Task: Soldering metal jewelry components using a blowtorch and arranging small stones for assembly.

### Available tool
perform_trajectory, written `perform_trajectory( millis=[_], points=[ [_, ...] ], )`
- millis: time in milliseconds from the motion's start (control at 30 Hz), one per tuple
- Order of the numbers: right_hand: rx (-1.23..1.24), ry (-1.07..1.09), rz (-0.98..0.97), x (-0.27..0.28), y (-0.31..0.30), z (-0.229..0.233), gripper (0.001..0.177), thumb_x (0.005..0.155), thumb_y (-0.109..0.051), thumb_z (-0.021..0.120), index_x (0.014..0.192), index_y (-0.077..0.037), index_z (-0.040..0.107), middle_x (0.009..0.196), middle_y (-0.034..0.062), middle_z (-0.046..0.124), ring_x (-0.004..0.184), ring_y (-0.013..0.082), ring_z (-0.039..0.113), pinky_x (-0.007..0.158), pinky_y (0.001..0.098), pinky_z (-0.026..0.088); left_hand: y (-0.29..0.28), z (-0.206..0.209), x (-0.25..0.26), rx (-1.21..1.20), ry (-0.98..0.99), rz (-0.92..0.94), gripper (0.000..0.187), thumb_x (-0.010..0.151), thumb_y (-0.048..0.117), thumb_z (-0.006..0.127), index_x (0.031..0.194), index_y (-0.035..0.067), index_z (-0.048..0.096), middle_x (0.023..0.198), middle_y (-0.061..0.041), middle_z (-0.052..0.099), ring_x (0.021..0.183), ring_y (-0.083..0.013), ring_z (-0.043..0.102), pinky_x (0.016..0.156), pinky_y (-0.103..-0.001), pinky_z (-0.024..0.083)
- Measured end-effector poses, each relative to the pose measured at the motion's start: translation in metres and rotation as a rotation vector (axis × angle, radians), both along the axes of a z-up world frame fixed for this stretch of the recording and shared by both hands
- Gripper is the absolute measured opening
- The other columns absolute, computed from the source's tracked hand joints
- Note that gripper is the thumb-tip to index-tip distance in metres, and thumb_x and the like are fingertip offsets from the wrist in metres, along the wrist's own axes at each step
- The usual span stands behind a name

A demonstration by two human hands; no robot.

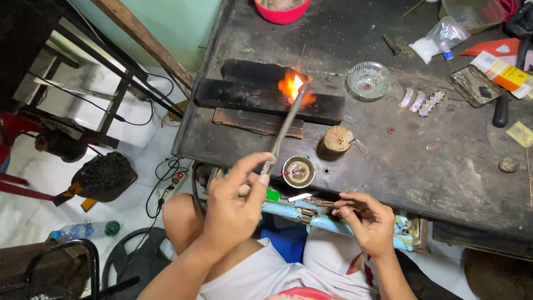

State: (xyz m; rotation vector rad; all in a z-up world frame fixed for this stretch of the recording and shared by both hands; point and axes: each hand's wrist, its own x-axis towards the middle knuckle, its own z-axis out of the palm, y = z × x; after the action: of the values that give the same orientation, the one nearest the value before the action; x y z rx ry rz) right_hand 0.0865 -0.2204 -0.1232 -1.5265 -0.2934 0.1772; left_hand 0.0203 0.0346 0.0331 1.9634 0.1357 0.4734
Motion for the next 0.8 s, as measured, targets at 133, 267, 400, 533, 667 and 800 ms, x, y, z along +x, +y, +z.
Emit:
perform_trajectory(
  millis=[133, 267, 400, 533, 667, 800],
  points=[
    [0.004, -0.026, 0.009, 0.001, 0.000, -0.001, 0.029, 0.083, 0.004, 0.070, 0.112, 0.005, 0.071, 0.091, 0.0167, 0.079, 0.074, 0.0210, 0.077, 0.071, 0.0289, 0.064, -0.015, -0.005, -0.003, 0.256, -0.050, 0.012, 0.039, 0.088, -0.001, 0.067, 0.125, 0.008, 0.069, 0.060, 0.002, 0.061, 0.045, -0.0080, 0.039, 0.038, -0.028, 0.029],
    [-0.002, -0.019, 0.013, 0.001, -0.001, -0.001, 0.028, 0.083, 0.005, 0.070, 0.111, 0.006, 0.070, 0.091, 0.0165, 0.079, 0.075, 0.0210, 0.076, 0.072, 0.0289, 0.064, -0.027, -0.013, -0.007, 0.290, -0.139, -0.037, 0.039, 0.086, -0.007, 0.063, 0.124, 0.001, 0.067, 0.079, -0.010, 0.069, 0.053, -0.0173, 0.054, 0.050, -0.032, 0.047],
    [-0.020, -0.027, 0.013, 0.001, 0.000, 0.000, 0.029, 0.082, 0.005, 0.069, 0.111, 0.006, 0.070, 0.091, 0.0166, 0.079, 0.075, 0.0212, 0.076, 0.072, 0.0289, 0.063, -0.031, -0.027, -0.010, 0.352, -0.138, -0.038, 0.043, 0.084, -0.010, 0.066, 0.125, 0.003, 0.068, 0.069, -0.007, 0.060, 0.047, -0.0158, 0.045, 0.044, -0.033, 0.042],
    [-0.035, -0.018, 0.011, 0.001, -0.001, -0.001, 0.029, 0.083, 0.005, 0.069, 0.112, 0.006, 0.070, 0.091, 0.0171, 0.079, 0.075, 0.0216, 0.076, 0.073, 0.0293, 0.063, -0.032, -0.036, -0.014, 0.337, -0.143, -0.029, 0.043, 0.084, -0.009, 0.066, 0.126, 0.003, 0.067, 0.071, -0.007, 0.060, 0.047, -0.0168, 0.044, 0.044, -0.034, 0.042],
    [-0.055, -0.030, 0.011, 0.000, -0.002, -0.003, 0.030, 0.082, 0.005, 0.070, 0.112, 0.006, 0.070, 0.092, 0.0168, 0.079, 0.075, 0.0210, 0.076, 0.073, 0.0283, 0.063, -0.030, -0.045, -0.017, 0.382, -0.156, -0.027, 0.047, 0.083, -0.010, 0.066, 0.128, 0.003, 0.067, 0.073, -0.007, 0.060, 0.046, -0.0175, 0.042, 0.044, -0.034, 0.041],
    [-0.075, -0.040, 0.002, 0.000, -0.001, -0.001, 0.029, 0.083, 0.005, 0.069, 0.112, 0.005, 0.070, 0.092, 0.0166, 0.079, 0.075, 0.0210, 0.076, 0.073, 0.0281, 0.063, -0.029, -0.047, -0.017, 0.390, -0.175, -0.022, 0.050, 0.080, -0.011, 0.065, 0.128, 0.002, 0.067, 0.071, -0.005, 0.056, 0.046, -0.0171, 0.039, 0.044, -0.034, 0.039]
  ],
)
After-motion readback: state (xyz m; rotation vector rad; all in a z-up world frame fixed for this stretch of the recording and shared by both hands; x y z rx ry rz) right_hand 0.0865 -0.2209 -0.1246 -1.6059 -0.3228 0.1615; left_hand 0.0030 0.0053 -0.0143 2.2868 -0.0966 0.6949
